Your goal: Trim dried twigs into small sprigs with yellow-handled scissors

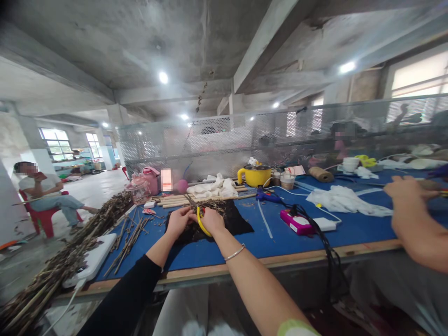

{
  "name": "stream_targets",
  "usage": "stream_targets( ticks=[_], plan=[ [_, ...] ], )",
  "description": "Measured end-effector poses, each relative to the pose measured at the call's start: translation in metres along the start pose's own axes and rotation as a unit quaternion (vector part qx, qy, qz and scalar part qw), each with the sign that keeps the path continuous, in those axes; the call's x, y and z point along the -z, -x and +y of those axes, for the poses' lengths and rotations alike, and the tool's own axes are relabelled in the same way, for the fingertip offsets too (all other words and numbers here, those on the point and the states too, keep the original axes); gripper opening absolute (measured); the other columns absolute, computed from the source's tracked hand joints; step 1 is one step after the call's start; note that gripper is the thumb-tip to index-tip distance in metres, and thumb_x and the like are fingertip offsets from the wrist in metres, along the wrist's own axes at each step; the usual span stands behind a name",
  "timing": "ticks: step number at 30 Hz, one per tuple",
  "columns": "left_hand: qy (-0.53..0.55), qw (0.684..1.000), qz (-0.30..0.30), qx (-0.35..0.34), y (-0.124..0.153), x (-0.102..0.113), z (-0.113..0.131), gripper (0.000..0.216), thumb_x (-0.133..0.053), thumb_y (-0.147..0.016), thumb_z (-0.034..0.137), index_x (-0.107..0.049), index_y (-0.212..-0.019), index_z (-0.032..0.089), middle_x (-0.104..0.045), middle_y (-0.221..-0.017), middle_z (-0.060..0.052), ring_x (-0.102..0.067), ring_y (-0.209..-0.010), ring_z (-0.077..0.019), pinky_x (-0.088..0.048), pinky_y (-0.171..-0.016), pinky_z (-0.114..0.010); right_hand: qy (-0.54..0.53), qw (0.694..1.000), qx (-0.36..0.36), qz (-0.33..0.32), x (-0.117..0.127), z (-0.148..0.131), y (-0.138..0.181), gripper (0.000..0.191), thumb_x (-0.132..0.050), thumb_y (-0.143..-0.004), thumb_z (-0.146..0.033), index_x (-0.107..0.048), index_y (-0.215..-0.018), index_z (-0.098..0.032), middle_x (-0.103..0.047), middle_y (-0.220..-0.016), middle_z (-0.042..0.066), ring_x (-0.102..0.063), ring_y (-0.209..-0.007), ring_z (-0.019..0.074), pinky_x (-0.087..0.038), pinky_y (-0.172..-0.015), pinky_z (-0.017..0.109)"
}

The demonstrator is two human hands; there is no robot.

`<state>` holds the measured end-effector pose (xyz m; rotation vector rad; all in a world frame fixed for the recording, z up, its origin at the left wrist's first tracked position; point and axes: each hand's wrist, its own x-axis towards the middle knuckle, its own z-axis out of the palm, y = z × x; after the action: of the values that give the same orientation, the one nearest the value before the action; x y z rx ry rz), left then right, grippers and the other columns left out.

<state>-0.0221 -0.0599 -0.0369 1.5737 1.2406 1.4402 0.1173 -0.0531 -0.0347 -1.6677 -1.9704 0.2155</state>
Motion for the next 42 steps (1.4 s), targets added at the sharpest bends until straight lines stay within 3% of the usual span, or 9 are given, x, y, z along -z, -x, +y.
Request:
stream_targets(
  ticks=[6,16,25,31,38,42],
  plan=[
    [0.038,0.999,-0.002,0.012,-0.004,0.000,-0.008,0.025,-0.056,-0.070,0.027,-0.067,-0.088,0.013,-0.062,-0.062,-0.001,-0.046,-0.044,-0.0067,-0.037,-0.044,-0.018,0.019,1.000,-0.006,-0.007,0.001,0.000,0.000,0.064,-0.041,-0.065,-0.074,-0.058,-0.092,-0.018,-0.064,-0.093,0.013,-0.059,-0.090,0.0267,-0.041,-0.073,0.032],
    [0.087,0.995,-0.014,0.040,0.001,-0.002,0.000,0.017,-0.053,-0.073,0.026,-0.062,-0.074,0.012,-0.059,-0.062,-0.001,-0.046,-0.045,-0.0059,-0.040,-0.043,-0.017,-0.005,1.000,0.010,-0.007,0.002,-0.002,0.002,0.066,-0.048,-0.065,-0.070,-0.051,-0.103,-0.017,-0.060,-0.101,0.012,-0.057,-0.094,0.0250,-0.039,-0.074,0.031],
    [0.070,0.995,0.036,0.058,0.000,0.001,0.001,0.020,-0.049,-0.075,0.027,-0.060,-0.083,0.012,-0.056,-0.063,-0.001,-0.051,-0.049,-0.0075,-0.040,-0.043,-0.016,0.096,0.988,-0.057,0.109,0.008,-0.001,0.002,0.064,-0.049,-0.066,-0.067,-0.050,-0.098,-0.011,-0.056,-0.100,0.019,-0.051,-0.097,0.0306,-0.032,-0.083,0.040],
    [0.019,0.997,0.057,0.042,0.002,0.003,0.004,0.024,-0.048,-0.075,0.029,-0.061,-0.086,0.012,-0.058,-0.067,-0.002,-0.049,-0.047,-0.0078,-0.037,-0.040,-0.017,0.141,0.973,-0.031,0.179,0.010,-0.001,0.004,0.062,-0.054,-0.065,-0.061,-0.049,-0.099,-0.009,-0.052,-0.101,0.020,-0.045,-0.098,0.0322,-0.027,-0.084,0.044],
    [0.000,0.999,0.047,0.014,0.000,0.003,0.001,0.025,-0.047,-0.077,0.028,-0.062,-0.089,0.013,-0.058,-0.066,-0.002,-0.047,-0.044,-0.0069,-0.033,-0.038,-0.016,0.146,0.974,0.004,0.174,0.012,0.000,0.004,0.044,-0.057,-0.071,-0.040,-0.048,-0.103,-0.011,-0.046,-0.110,0.020,-0.035,-0.106,0.0321,-0.023,-0.087,0.043],
    [0.011,0.999,0.043,0.015,0.000,0.003,0.001,0.028,-0.047,-0.077,0.029,-0.061,-0.095,0.013,-0.058,-0.067,-0.002,-0.047,-0.045,-0.0068,-0.032,-0.038,-0.016,0.141,0.973,-0.015,0.180,0.012,0.001,0.004,0.049,-0.056,-0.070,-0.046,-0.048,-0.102,-0.010,-0.046,-0.108,0.020,-0.035,-0.104,0.0321,-0.025,-0.086,0.044]
  ],
)
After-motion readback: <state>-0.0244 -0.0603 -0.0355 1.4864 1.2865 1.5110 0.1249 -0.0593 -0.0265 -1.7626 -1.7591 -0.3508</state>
